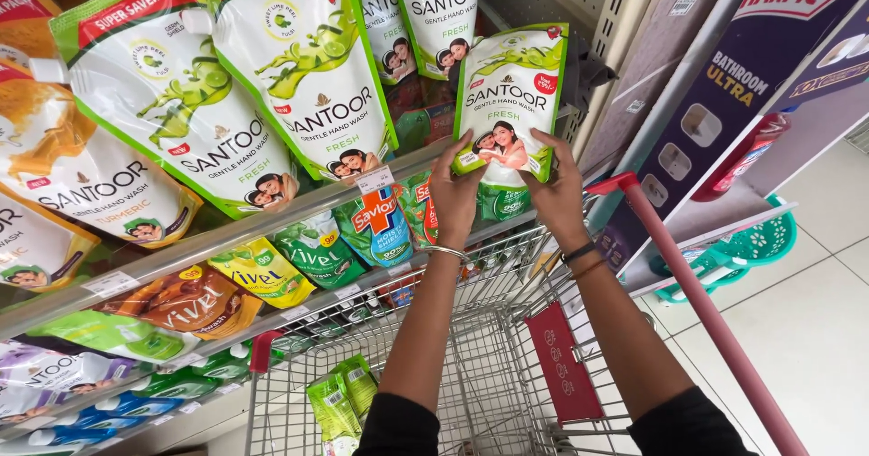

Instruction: Select and organize hand wash refill pouches in a shopping cart.

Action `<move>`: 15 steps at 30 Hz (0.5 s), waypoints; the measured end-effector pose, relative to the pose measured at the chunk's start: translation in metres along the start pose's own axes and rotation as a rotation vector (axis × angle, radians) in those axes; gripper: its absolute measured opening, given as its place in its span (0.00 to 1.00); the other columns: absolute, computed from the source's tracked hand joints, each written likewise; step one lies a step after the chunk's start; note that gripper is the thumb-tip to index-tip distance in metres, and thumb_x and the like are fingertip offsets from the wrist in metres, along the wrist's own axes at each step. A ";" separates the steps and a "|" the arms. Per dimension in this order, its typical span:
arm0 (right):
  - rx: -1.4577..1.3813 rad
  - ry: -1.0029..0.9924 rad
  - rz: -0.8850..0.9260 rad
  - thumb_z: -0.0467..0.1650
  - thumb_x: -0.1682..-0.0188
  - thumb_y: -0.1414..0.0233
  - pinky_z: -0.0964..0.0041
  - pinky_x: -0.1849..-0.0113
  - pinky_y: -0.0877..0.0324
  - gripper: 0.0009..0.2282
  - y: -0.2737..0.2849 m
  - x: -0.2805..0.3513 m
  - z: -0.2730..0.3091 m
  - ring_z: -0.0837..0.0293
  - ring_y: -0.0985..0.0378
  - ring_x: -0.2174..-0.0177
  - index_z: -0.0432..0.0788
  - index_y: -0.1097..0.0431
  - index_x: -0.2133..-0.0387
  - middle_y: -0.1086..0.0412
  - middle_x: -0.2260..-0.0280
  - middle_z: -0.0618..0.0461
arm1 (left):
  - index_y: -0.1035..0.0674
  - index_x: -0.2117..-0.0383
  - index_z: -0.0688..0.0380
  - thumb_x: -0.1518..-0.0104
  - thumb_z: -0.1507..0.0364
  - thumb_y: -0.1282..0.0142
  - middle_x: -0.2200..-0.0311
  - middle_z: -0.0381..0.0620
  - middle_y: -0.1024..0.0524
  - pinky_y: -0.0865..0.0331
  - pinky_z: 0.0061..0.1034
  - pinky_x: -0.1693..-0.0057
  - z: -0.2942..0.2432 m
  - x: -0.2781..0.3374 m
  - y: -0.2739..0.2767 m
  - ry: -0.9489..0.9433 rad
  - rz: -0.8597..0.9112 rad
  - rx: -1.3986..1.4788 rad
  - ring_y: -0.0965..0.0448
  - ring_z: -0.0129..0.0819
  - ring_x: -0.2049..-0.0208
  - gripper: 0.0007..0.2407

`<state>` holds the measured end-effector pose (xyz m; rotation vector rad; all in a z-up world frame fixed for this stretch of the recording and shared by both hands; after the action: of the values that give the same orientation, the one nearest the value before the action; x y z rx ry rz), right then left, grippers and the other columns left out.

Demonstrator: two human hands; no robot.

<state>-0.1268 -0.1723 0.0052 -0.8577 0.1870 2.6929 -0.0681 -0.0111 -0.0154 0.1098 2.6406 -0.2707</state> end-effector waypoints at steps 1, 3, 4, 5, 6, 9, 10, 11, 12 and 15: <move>-0.050 -0.027 0.007 0.15 0.53 0.44 0.66 0.47 0.29 0.25 -0.001 0.000 -0.003 0.59 0.27 0.47 0.39 0.38 0.41 0.32 0.47 0.50 | 0.22 0.43 0.53 0.49 0.86 0.36 0.48 0.47 0.25 0.28 0.23 0.41 -0.001 0.002 0.002 -0.033 -0.062 -0.071 0.23 0.29 0.49 0.25; -0.035 -0.039 -0.018 0.16 0.54 0.42 0.66 0.49 0.28 0.25 -0.002 0.001 0.000 0.60 0.26 0.49 0.39 0.37 0.43 0.30 0.49 0.50 | 0.20 0.47 0.54 0.49 0.85 0.37 0.52 0.47 0.22 0.27 0.23 0.44 -0.007 0.003 -0.001 -0.023 -0.131 -0.115 0.22 0.29 0.52 0.22; -0.019 -0.047 -0.041 0.16 0.54 0.41 0.66 0.51 0.27 0.24 -0.002 0.001 0.003 0.61 0.25 0.50 0.39 0.37 0.44 0.29 0.50 0.50 | 0.19 0.50 0.55 0.49 0.85 0.37 0.55 0.46 0.20 0.27 0.22 0.46 -0.010 0.003 -0.001 -0.018 -0.201 -0.157 0.21 0.28 0.54 0.19; -0.019 -0.046 -0.040 0.16 0.54 0.41 0.66 0.51 0.27 0.24 -0.003 0.000 0.003 0.61 0.25 0.50 0.39 0.37 0.44 0.29 0.50 0.50 | 0.19 0.50 0.55 0.49 0.85 0.37 0.55 0.46 0.20 0.27 0.22 0.46 -0.010 0.002 -0.002 -0.019 -0.201 -0.156 0.21 0.28 0.54 0.19; 0.094 -0.017 -0.118 0.17 0.55 0.40 0.66 0.53 0.27 0.22 -0.001 -0.002 0.005 0.61 0.24 0.52 0.38 0.36 0.48 0.28 0.53 0.48 | 0.18 0.54 0.57 0.50 0.87 0.41 0.58 0.47 0.18 0.28 0.23 0.47 -0.012 0.001 -0.002 -0.033 -0.244 -0.202 0.20 0.30 0.56 0.17; 0.274 0.029 -0.267 0.17 0.57 0.40 0.65 0.56 0.27 0.17 0.007 -0.001 -0.004 0.61 0.22 0.57 0.37 0.33 0.55 0.26 0.58 0.44 | 0.17 0.58 0.58 0.53 0.89 0.47 0.61 0.50 0.16 0.29 0.24 0.46 -0.016 0.000 -0.001 -0.128 -0.303 -0.295 0.18 0.34 0.59 0.17; 0.342 0.046 -0.341 0.16 0.57 0.42 0.65 0.57 0.27 0.14 0.013 0.001 -0.009 0.60 0.22 0.60 0.36 0.32 0.59 0.25 0.62 0.43 | 0.16 0.59 0.59 0.54 0.90 0.50 0.61 0.51 0.15 0.31 0.25 0.44 -0.020 -0.001 -0.003 -0.210 -0.316 -0.342 0.16 0.35 0.61 0.18; 0.345 0.044 -0.341 0.16 0.57 0.42 0.65 0.57 0.27 0.14 0.017 0.001 -0.011 0.60 0.22 0.60 0.36 0.32 0.59 0.25 0.62 0.43 | 0.16 0.59 0.59 0.54 0.90 0.50 0.61 0.51 0.15 0.31 0.25 0.44 -0.021 -0.001 -0.002 -0.207 -0.315 -0.340 0.16 0.35 0.61 0.18; 0.362 0.029 -0.368 0.16 0.56 0.43 0.65 0.59 0.28 0.12 0.023 0.002 -0.014 0.61 0.22 0.62 0.36 0.32 0.61 0.24 0.64 0.43 | 0.16 0.60 0.59 0.55 0.90 0.51 0.63 0.52 0.14 0.31 0.26 0.43 -0.022 -0.001 -0.003 -0.207 -0.289 -0.334 0.15 0.34 0.63 0.19; 0.403 -0.006 -0.372 0.16 0.55 0.44 0.66 0.60 0.28 0.10 0.037 0.003 -0.024 0.61 0.22 0.64 0.36 0.32 0.62 0.24 0.66 0.44 | 0.17 0.59 0.58 0.54 0.90 0.54 0.63 0.50 0.15 0.26 0.29 0.49 -0.019 0.002 -0.003 -0.042 -0.206 -0.197 0.14 0.33 0.67 0.19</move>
<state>-0.1285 -0.2110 -0.0149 -0.6809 0.4964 2.2053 -0.0785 -0.0103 0.0005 -0.2312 2.6218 -0.0777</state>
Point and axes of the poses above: each hand's wrist, its own x-axis away from the middle knuckle, its own y-axis out of the back of the hand, z = x × y, the point moved 5 cm from there along -x, towards the middle knuckle
